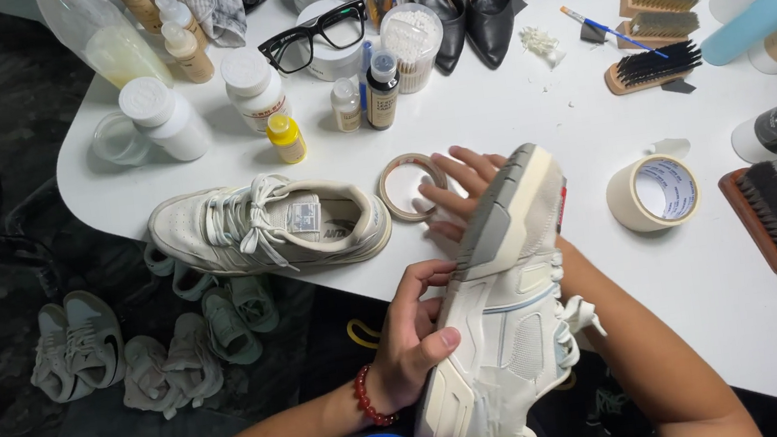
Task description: Masking the edges of a sneaker with tape and a utility knife for repair or customization.
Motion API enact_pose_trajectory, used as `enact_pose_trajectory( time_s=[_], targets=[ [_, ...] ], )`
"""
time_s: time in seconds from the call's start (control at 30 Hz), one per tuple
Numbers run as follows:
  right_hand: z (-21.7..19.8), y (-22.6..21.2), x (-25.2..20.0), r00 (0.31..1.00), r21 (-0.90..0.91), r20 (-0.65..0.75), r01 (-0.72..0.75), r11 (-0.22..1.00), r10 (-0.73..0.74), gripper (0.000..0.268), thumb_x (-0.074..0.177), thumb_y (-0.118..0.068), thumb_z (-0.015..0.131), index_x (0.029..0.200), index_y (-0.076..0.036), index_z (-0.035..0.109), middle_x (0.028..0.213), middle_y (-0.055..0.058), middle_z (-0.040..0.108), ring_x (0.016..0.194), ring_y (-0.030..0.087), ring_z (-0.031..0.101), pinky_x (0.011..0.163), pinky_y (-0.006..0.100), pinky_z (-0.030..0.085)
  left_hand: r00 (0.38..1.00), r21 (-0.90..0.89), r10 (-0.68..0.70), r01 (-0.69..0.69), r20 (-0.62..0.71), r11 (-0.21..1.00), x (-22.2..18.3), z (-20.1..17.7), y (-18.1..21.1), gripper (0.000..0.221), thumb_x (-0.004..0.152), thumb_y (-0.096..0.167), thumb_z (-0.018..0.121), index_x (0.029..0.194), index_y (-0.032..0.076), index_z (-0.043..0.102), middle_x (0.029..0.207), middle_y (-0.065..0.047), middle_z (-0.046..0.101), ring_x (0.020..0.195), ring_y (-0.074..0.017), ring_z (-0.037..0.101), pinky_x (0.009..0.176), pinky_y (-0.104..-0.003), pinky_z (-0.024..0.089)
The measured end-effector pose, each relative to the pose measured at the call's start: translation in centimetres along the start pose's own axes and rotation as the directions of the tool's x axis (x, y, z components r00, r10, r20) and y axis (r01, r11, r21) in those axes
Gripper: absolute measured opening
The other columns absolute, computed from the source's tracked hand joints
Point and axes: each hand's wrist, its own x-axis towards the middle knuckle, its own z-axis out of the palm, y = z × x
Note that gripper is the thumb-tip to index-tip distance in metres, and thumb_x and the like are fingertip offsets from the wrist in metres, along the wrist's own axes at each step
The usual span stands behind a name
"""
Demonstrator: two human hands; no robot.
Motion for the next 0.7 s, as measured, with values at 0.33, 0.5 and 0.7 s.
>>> enact_pose_trajectory(
  time_s=[0.33, 0.5, 0.7],
  targets=[
    [0.4, 2.2, -2.1, 0.750, 0.802, 0.337, -0.545, 0.244, 0.569, 0.038, 0.088, -0.018, 0.072, 0.126, -0.012, 0.067, 0.128, 0.010, 0.072, 0.113, 0.029, 0.068, 0.097, 0.038, 0.056, 0.993, 0.026, 0.004, -0.001, -0.120, 1.000, -0.4, -1.6, -0.4, 0.092, 0.078, 0.048, 0.067, 0.144, -0.006, 0.031, 0.132, -0.023, 0.045, 0.111, -0.0293, 0.063, 0.088, -0.041, 0.059],
    [-2.0, 4.6, -5.7, 0.704, 0.634, 0.096, -0.588, 0.502, 0.703, 0.024, 0.102, -0.017, 0.065, 0.116, 0.002, 0.071, 0.106, 0.009, 0.075, 0.097, 0.015, 0.068, 0.086, 0.029, 0.052, 0.990, 0.052, 0.008, -0.001, -0.140, 0.999, 0.6, -1.8, -1.1, 0.088, 0.081, 0.045, 0.066, 0.144, -0.007, 0.032, 0.133, -0.024, 0.045, 0.114, -0.0297, 0.062, 0.093, -0.041, 0.057],
    [-4.3, 5.3, -7.5, 0.541, 0.889, 0.166, -0.444, 0.111, 0.825, 0.034, 0.103, -0.014, 0.060, 0.131, 0.005, 0.059, 0.099, 0.012, 0.073, 0.094, 0.018, 0.070, 0.094, 0.035, 0.055, 0.976, 0.088, -0.077, 0.097, -0.203, 0.991, 2.4, -2.1, -3.0, 0.081, 0.083, 0.038, 0.064, 0.144, -0.006, 0.035, 0.130, -0.023, 0.048, 0.116, -0.0275, 0.059, 0.099, -0.040, 0.053]
  ],
)
